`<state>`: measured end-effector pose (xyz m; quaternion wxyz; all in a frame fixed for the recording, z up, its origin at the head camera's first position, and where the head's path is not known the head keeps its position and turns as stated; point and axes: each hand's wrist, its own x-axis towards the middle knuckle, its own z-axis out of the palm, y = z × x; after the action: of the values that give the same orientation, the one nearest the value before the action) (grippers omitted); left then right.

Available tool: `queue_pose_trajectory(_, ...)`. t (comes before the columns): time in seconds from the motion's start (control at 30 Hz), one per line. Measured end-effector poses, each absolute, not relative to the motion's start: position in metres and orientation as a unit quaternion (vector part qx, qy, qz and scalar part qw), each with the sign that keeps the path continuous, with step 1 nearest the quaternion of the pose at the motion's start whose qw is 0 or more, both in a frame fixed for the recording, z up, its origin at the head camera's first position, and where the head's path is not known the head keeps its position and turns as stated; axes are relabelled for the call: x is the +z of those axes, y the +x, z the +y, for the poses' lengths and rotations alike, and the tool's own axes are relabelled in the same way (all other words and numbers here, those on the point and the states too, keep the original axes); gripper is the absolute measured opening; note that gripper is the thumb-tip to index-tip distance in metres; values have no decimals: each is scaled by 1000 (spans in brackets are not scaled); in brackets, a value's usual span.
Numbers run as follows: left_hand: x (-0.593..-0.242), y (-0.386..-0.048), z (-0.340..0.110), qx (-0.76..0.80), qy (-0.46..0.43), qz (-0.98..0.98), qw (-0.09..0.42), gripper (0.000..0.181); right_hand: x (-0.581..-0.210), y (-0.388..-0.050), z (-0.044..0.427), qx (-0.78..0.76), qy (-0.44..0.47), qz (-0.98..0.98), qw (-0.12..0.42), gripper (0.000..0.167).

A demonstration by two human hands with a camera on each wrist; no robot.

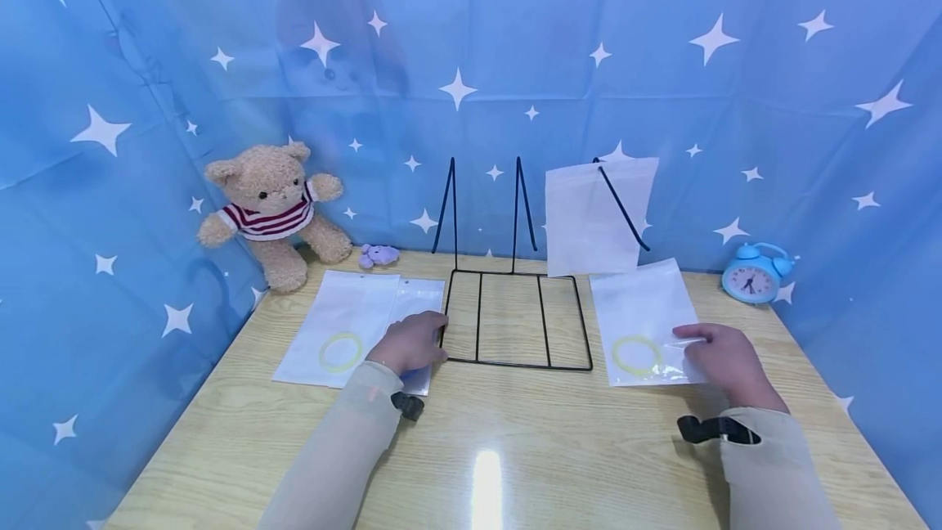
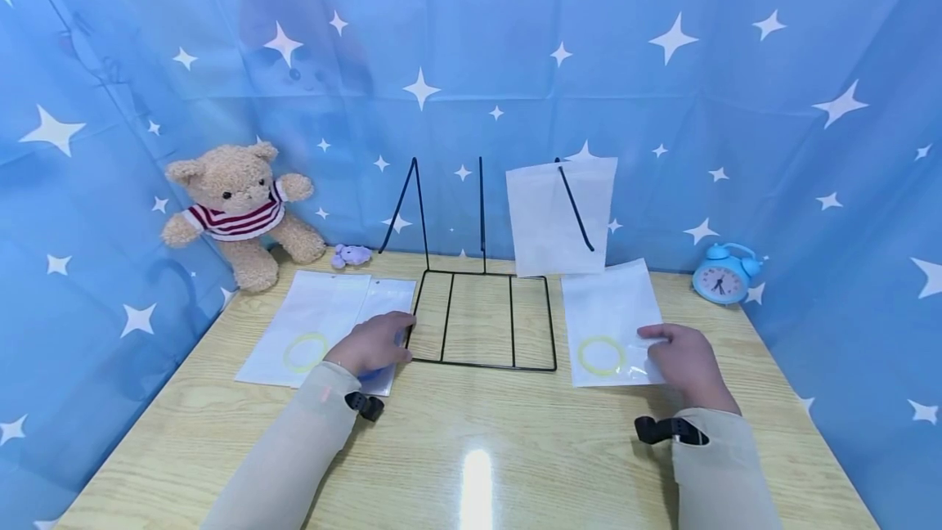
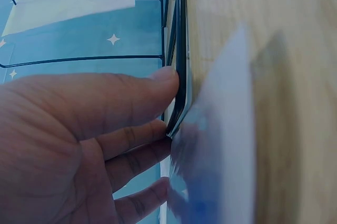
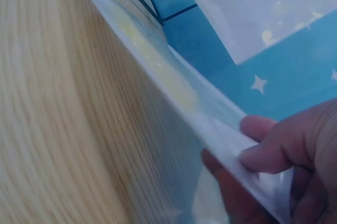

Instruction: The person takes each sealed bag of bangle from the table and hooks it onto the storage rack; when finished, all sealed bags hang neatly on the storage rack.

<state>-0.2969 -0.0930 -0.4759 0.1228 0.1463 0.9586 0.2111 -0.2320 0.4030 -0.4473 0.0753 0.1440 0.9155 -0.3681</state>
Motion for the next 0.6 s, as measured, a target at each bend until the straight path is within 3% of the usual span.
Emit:
queue_pose_trajectory(0.37, -476, -296, -94, 211, 150, 958, 123, 68, -445, -232, 399, -377, 170, 910, -3, 50)
queue_pose_trajectory(0.6, -475, -296, -93, 208, 149, 959, 123, 69, -444, -232, 394, -369, 194, 904, -97, 47)
